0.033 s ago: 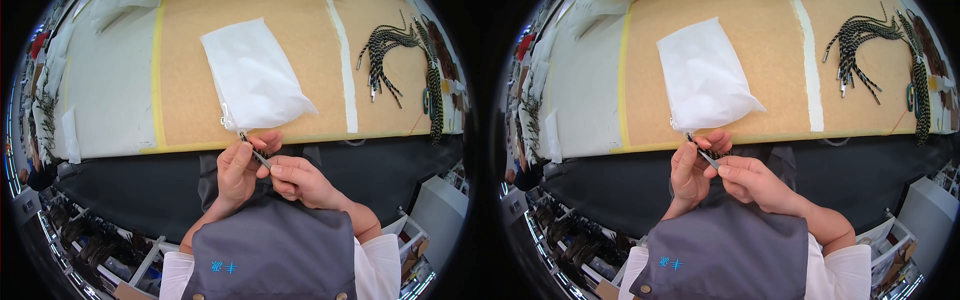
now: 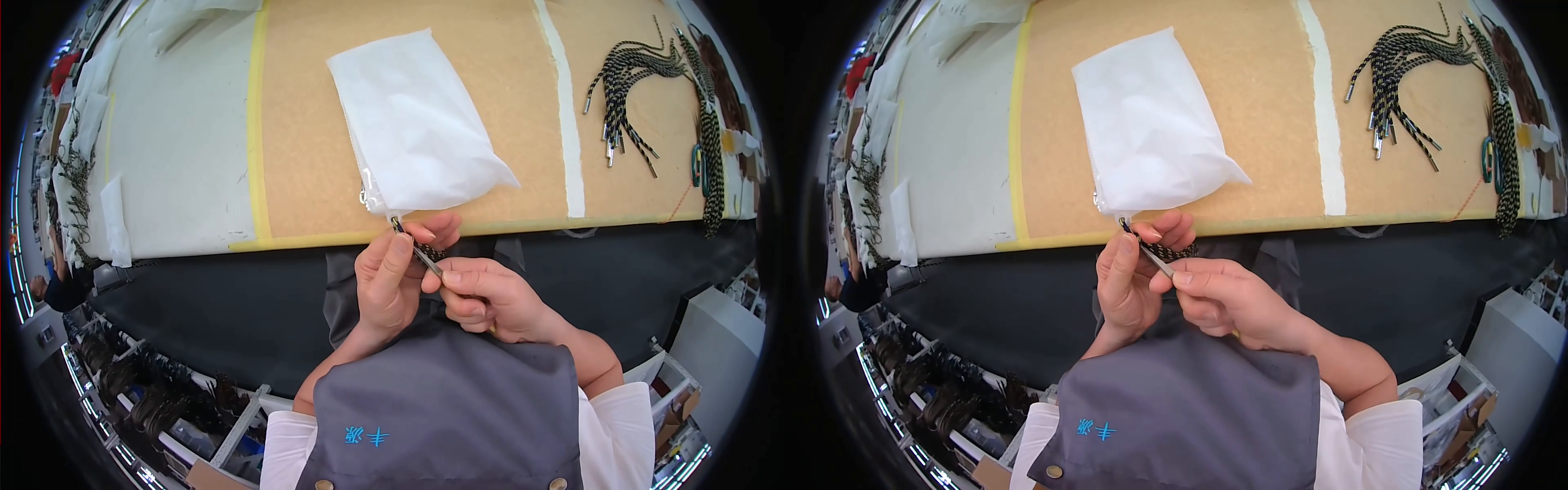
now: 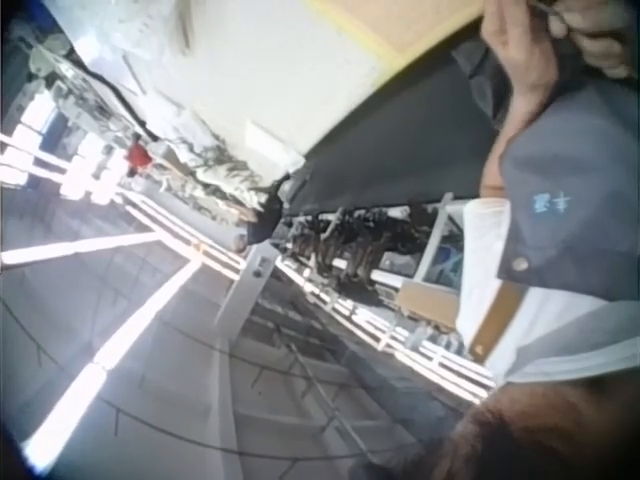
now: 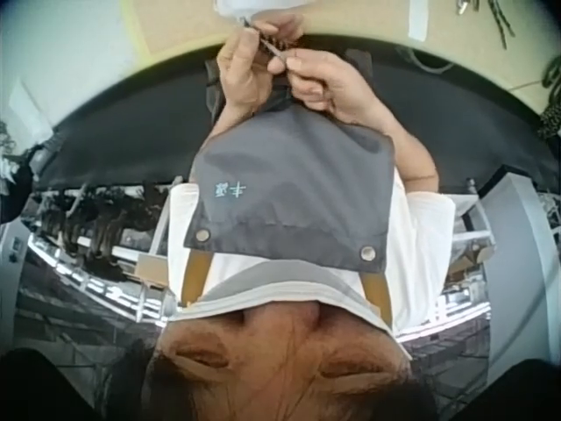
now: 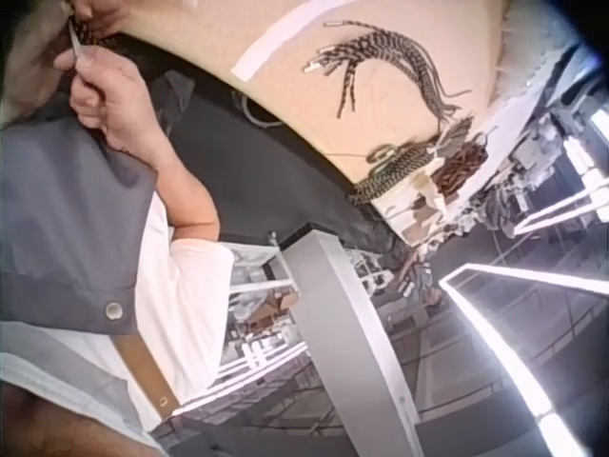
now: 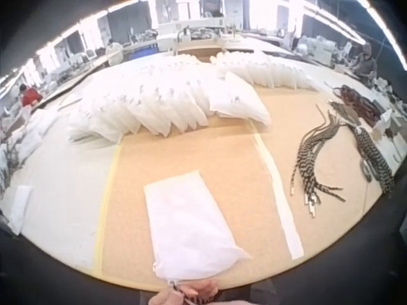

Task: Attaching decorative cords to small white pouches using tweezers.

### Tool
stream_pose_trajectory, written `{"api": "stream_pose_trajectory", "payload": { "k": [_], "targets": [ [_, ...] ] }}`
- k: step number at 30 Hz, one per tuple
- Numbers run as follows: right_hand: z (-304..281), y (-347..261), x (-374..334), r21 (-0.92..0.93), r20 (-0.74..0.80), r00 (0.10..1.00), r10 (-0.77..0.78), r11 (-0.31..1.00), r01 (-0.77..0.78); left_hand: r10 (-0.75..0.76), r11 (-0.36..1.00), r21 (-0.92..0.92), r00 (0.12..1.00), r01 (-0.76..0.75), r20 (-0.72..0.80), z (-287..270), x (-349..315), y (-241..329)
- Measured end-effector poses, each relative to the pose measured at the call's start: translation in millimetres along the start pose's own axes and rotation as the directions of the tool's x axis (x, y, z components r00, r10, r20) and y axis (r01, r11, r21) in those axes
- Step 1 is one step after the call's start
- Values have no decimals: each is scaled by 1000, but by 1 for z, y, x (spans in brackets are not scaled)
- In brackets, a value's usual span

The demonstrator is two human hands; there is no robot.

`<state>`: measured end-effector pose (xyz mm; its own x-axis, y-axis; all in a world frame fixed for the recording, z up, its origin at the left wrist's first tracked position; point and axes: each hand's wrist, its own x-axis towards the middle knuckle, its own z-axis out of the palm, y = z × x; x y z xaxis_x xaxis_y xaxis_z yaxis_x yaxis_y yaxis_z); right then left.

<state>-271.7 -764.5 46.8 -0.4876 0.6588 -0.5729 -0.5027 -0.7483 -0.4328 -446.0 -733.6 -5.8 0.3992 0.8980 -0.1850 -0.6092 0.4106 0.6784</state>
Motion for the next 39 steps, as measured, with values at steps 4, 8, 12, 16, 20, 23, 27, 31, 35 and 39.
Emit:
{"api": "stream_pose_trajectory", "payload": {
  "k": [4, 8, 12, 16, 20, 23, 27, 31, 35, 39],
  "targets": [
    [-5, 0, 2, 455, 214, 944, 249, 830, -322, 191, 977, 112, 976, -179, -105, 8, 1, -14],
    [-1, -5, 2, 388, 174, 966, 193, 888, -248, 239, 960, 179, 962, -214, -133, 13, 3, -21],
    [3, 15, 19, -937, 174, 614, -770, 62, 343, 310, 937, 217, 938, -274, -153, 16, 6, -22],
    [4, 17, 22, -959, 265, 563, -783, -154, 237, 419, 870, 339, 899, -357, -127, 12, 7, -24],
    [3, 18, 24, -798, 32, 678, -734, 390, 460, 312, 876, 423, 941, -233, -128, 4, 4, -11],
    [5, -3, 10, -287, -18, 974, -227, 934, 212, 116, 986, 125, 993, -111, -34, 3, 4, 4],
    [8, -8, 5, -212, -21, 997, -72, 975, 66, -14, 979, -203, 999, 22, 41, 3, 4, 8],
    [6, -10, 4, -94, 6, 1000, 15, 995, -14, -85, 954, -285, 995, 95, 48, 1, 4, 8],
    [4, -12, 8, 33, 60, 993, 103, 994, -105, -32, 964, -259, 993, 60, 113, -11, 3, 3],
    [5, -4, 9, -293, -47, 993, -104, 952, 86, 10, 998, -67, 1000, -10, -7, -1, 4, 4]
  ]
}}
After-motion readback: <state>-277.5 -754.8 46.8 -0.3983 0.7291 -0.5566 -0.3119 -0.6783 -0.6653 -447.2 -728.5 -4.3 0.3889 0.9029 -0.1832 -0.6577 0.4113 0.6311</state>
